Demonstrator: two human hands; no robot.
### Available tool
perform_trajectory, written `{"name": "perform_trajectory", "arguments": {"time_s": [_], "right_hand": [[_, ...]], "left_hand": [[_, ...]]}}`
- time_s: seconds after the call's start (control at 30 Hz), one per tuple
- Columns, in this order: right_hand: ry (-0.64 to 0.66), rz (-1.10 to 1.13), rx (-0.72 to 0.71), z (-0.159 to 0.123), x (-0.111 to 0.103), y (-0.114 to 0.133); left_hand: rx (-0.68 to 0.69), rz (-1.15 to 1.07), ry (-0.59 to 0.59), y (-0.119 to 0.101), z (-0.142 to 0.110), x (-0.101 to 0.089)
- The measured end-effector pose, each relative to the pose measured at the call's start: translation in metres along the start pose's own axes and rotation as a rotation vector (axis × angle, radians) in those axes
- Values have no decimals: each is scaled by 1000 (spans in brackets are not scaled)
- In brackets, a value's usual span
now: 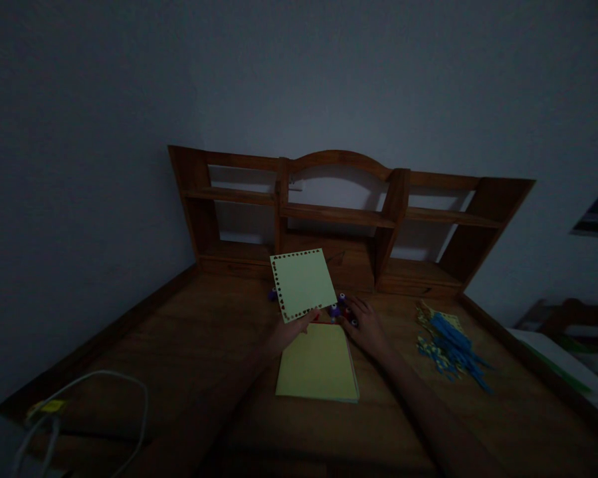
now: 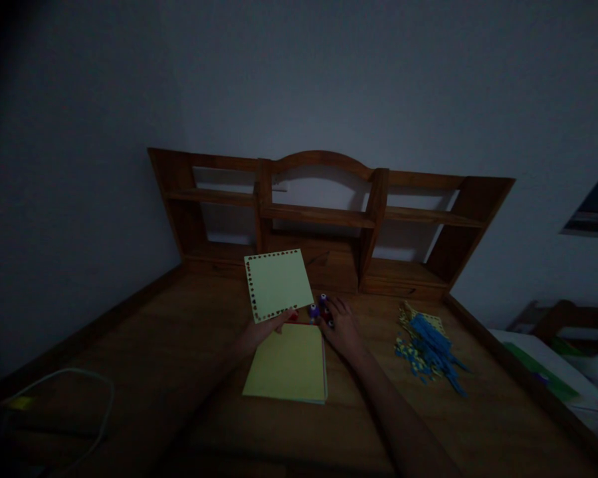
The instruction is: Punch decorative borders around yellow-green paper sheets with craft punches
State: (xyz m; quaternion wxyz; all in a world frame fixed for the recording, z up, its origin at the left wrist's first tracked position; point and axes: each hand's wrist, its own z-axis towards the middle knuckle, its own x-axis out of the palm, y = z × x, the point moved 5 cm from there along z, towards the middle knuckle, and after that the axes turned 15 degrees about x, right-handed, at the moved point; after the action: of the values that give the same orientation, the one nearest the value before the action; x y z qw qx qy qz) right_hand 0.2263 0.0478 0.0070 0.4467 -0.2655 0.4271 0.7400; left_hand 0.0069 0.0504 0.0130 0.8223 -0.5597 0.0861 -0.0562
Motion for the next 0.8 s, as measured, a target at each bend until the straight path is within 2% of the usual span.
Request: {"name": "perform_trajectory", "arguments": {"time_s": [0.4, 0.63, 0.8], "right_hand": [[-2, 10, 2, 0, -1, 3], [-20, 33, 10, -3, -6, 7], [-89, 74, 120, 18, -13, 0]], "left_hand": [[36, -100, -65, 12, 2, 0], [90, -108, -57, 6, 4, 2], [90, -109, -51, 9, 4, 3]]}}
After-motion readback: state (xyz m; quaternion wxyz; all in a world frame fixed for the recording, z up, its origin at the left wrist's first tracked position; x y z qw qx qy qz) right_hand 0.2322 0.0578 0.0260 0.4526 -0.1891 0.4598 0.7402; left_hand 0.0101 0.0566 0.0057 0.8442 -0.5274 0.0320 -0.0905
